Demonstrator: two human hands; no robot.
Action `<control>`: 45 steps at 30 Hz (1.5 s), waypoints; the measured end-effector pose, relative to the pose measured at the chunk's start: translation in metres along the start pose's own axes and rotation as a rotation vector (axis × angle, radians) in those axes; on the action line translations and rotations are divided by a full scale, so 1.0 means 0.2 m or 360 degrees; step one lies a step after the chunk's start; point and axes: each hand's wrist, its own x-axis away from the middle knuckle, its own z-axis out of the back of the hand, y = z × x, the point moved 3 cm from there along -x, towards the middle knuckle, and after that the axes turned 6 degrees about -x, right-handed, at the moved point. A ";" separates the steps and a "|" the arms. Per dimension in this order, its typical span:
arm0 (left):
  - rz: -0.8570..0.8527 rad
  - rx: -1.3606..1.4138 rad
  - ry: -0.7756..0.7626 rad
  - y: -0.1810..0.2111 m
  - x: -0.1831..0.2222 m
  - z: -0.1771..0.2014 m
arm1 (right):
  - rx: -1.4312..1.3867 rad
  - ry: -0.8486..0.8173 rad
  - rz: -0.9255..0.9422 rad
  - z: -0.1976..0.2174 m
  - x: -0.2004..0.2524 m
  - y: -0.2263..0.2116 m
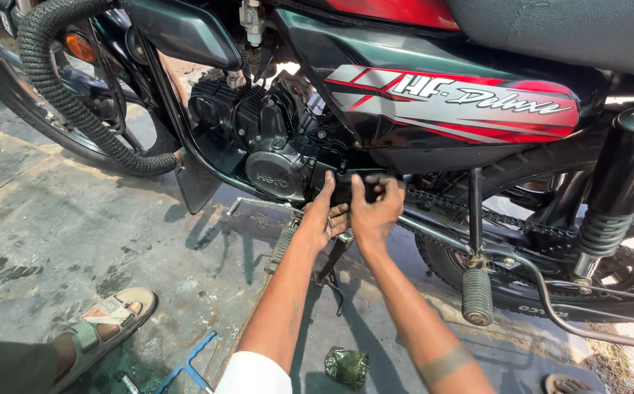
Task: Replacing or repairing parts on a Hero HF Deluxe motorcycle engine and chain area.
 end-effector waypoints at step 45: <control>-0.1147 -0.1668 0.0746 0.13 -0.08 0.15 | -0.1225 -0.0499 -0.1579 0.02 0.59 0.62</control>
